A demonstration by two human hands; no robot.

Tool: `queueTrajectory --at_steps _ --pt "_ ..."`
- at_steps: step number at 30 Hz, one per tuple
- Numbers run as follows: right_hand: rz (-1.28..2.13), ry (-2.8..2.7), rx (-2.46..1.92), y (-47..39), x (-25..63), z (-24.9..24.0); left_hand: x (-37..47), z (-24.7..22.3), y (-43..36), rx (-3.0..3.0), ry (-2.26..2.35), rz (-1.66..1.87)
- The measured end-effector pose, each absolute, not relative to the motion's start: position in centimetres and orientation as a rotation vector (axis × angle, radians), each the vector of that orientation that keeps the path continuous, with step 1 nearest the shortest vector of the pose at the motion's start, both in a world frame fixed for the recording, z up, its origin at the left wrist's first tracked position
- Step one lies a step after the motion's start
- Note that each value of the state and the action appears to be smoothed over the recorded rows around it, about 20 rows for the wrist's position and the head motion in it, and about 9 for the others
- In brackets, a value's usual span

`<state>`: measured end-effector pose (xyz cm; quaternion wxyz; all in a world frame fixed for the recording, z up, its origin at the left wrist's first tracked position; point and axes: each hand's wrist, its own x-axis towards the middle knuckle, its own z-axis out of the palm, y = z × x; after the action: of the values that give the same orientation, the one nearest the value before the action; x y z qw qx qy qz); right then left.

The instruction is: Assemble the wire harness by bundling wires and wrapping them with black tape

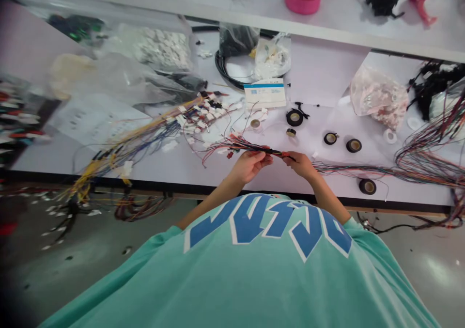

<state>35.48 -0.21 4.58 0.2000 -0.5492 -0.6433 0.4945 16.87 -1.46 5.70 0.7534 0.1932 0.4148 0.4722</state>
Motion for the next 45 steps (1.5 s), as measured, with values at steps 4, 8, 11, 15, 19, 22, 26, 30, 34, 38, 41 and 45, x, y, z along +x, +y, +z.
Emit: queueTrajectory --at_steps 4,8,11,15,19,22,26,30,34,38,41,45 --pt "1.365 -1.784 -1.586 -0.8 35.7 4.8 17.1 5.9 -1.4 0.472 0.897 1.028" --pt "1.21 -1.947 -1.483 -1.2 36.3 6.3 17.2 6.4 -1.6 0.499 0.921 1.035" --pt "0.941 -2.047 -1.32 -1.4 35.9 8.0 17.4 6.7 -1.9 0.522 0.965 1.054" --pt "0.777 -2.143 -1.291 -1.3 33.8 9.1 17.6 7.0 -2.1 0.58 0.992 1.058" --pt "0.876 -2.082 -1.41 -1.0 32.3 9.3 17.5 7.3 -2.3 0.604 1.006 1.039" --pt "0.996 -2.005 -1.517 -0.6 32.1 9.5 17.5 7.4 -2.5 0.611 1.004 1.02" --pt "1.246 -1.821 -1.581 -0.1 31.8 9.9 17.4 7.8 -2.9 0.702 1.009 1.009" --pt "1.621 -1.543 -1.658 0.0 31.2 10.2 16.8 7.9 -2.6 0.938 1.026 0.899" --pt "1.801 -1.335 -1.665 0.2 30.9 9.6 16.4 7.5 -1.8 1.235 1.134 0.753" --pt "1.81 -1.104 -1.531 0.6 31.9 8.7 16.5 7.4 -1.6 1.314 1.287 0.774" --pt "1.838 -1.46 -1.33 0.5 33.0 8.8 16.6 7.5 -1.7 1.21 1.331 0.791" --pt "1.607 -1.93 -1.406 0.3 33.4 9.0 17.1 7.5 -1.7 0.997 1.274 0.834"
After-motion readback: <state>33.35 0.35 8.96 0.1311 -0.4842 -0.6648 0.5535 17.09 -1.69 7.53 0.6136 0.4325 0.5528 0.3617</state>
